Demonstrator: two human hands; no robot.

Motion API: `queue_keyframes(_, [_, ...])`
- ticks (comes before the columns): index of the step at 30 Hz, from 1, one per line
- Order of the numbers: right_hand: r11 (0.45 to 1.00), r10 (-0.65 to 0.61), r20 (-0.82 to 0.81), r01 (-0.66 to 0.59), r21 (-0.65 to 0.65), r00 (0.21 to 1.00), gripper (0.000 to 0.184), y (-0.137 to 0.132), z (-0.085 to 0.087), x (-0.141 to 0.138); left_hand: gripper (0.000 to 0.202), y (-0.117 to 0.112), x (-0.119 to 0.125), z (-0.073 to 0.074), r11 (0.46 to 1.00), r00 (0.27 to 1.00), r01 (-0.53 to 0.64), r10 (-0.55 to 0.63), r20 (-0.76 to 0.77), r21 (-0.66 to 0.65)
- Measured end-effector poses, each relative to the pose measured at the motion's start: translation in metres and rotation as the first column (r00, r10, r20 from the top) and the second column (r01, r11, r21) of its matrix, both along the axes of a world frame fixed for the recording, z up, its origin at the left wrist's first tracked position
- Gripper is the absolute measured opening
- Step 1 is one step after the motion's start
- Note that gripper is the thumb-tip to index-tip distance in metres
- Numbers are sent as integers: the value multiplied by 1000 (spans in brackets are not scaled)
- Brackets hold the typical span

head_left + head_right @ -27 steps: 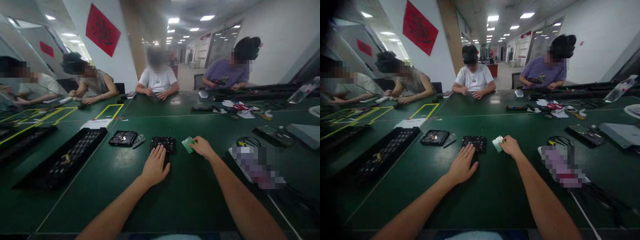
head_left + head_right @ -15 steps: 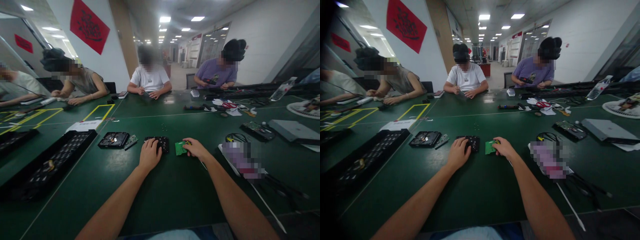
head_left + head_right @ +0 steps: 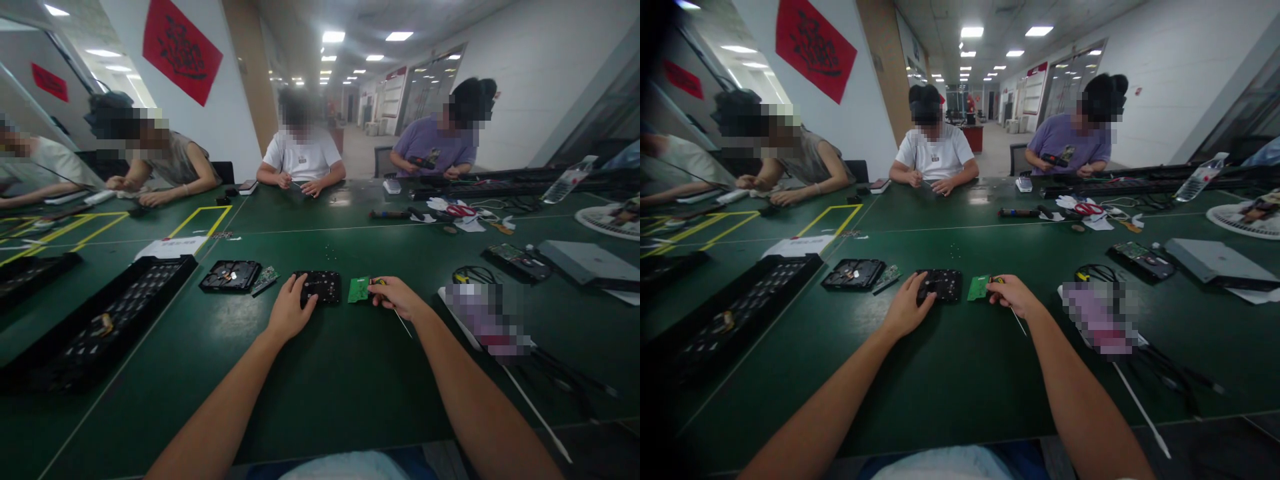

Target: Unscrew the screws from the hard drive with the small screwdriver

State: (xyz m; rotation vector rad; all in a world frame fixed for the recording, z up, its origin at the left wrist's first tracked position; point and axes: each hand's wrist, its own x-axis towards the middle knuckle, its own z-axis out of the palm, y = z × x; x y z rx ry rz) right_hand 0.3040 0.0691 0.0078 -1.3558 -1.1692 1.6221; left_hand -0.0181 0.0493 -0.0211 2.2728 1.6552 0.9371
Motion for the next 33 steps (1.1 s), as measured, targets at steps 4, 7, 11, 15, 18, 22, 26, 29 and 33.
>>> queue_keyframes(4, [1000,-12,-42,12,0,999,16,1,-1,3,64,-5,5,6,1000,999,-6,6,39,-8])
queue_keyframes(7, [999,-45,-55,45,-12,997,20,0,0,3,69,-11,9,10,1000,999,21,-21,44,-17])
queue_keyframes(11, [998,-58,-101,57,-12,993,21,-1,5,2,73,-16,12,12,998,997,62,-61,50,-27])
queue_keyframes(15, [994,-111,-154,111,-10,982,26,-1,9,2,77,-16,13,10,997,997,73,-72,18,-31])
queue_keyframes(18, [989,-145,-175,145,-13,974,31,-1,11,3,75,-14,13,6,997,997,72,-72,-12,-21])
queue_keyframes(22, [991,-135,-187,136,-6,973,30,-1,12,2,74,-12,15,2,998,998,64,-64,-22,-13])
queue_keyframes(26, [990,-138,-145,140,1,980,33,-2,11,0,74,-11,18,2,999,999,41,-41,-9,8])
queue_keyframes(29, [990,-138,-123,140,6,983,37,-2,10,-1,72,-10,21,2,999,999,33,-33,-4,19])
queue_keyframes(33, [992,-127,-108,127,-9,986,30,-2,9,0,72,-10,21,2,999,999,40,-40,1,0])
